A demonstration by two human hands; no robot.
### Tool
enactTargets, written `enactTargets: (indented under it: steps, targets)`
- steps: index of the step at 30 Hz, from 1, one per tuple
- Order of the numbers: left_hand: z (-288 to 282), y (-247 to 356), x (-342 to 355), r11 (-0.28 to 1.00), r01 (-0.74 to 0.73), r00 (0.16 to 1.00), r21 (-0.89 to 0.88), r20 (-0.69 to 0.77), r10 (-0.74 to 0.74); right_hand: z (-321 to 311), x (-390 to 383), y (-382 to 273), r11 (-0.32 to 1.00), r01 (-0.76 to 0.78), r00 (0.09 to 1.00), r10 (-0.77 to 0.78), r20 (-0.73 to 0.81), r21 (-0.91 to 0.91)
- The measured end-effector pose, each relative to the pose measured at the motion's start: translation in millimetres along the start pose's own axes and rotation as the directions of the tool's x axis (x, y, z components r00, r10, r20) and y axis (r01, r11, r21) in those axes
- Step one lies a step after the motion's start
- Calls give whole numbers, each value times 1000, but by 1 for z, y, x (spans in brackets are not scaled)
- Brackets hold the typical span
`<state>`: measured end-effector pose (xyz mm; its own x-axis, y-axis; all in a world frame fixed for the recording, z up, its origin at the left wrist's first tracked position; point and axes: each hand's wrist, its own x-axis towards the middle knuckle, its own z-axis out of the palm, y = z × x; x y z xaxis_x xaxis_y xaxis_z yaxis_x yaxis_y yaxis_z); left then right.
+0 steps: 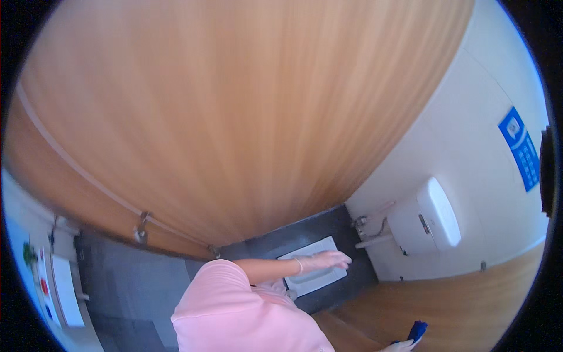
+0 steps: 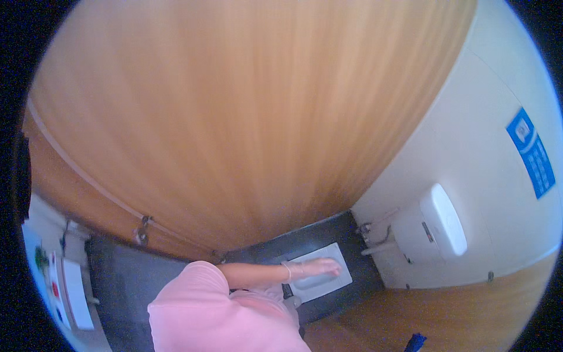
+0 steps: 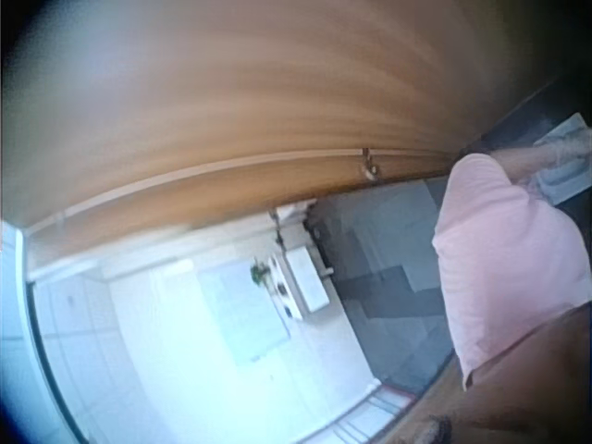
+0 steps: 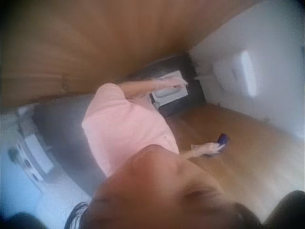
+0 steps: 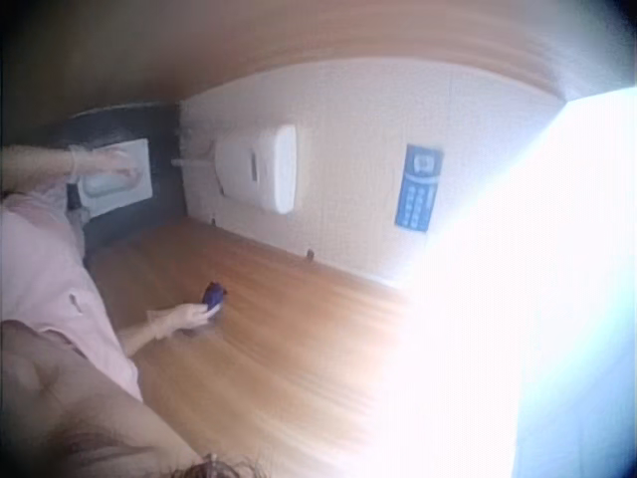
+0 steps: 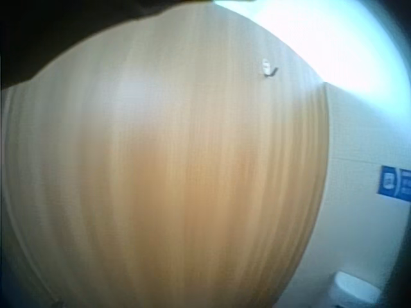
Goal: The person wipes the exterior surfaces of toilet tanks and the wood-paneled stall doors and walls using a blue cloth, rinsing and wringing the cloth in a red bucket of water at a sink between cleaning the different surfaces.
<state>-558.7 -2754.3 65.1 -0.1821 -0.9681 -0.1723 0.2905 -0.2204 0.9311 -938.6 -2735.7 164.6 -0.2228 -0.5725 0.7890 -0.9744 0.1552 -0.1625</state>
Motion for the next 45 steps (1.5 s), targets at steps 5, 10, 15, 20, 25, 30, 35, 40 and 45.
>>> enactTargets:
  steps: [5, 10, 15, 20, 25, 30, 35, 40, 45]
  targets:
    - [63, 5, 0, 967, -203, 979, 153, 66, 195, 59, 15, -121, -55, -656, 713, -373, 594, 753]
    - [81, 60, -35, 898, -415, 772, -146, -579, 263, 42, -37, -224, 200, -961, 4, -678, 735, 190]
    - [5, 53, -85, 336, -617, 787, -712, -557, 265, -7, -8, -299, 296, -955, -266, -878, 397, 15]
    - [-44, 154, -210, 769, -633, 166, 86, -955, 244, 48, -36, -274, 90, -956, 109, -771, 627, 278]
    - [-77, 414, -271, 63, 817, -340, 574, 390, 856, 329, -176, -94, 589, -770, 138, -223, 965, 246]
    - [-73, 564, -274, 167, 937, -281, 308, 375, 883, 248, -184, -55, 125, -986, -97, 128, 987, -113]
    - [-60, 612, -155, -144, 978, 43, 151, 528, 848, 222, -222, -32, -269, -950, -226, 236, 945, -159]
    - [-56, 579, -75, -403, 891, 249, 209, 517, 819, 228, -306, 45, -632, -770, -278, 207, 938, -88]
    - [-134, 393, 15, -779, 586, 751, 223, 212, 625, 208, -334, 81, -496, -858, -392, 468, 792, -132]
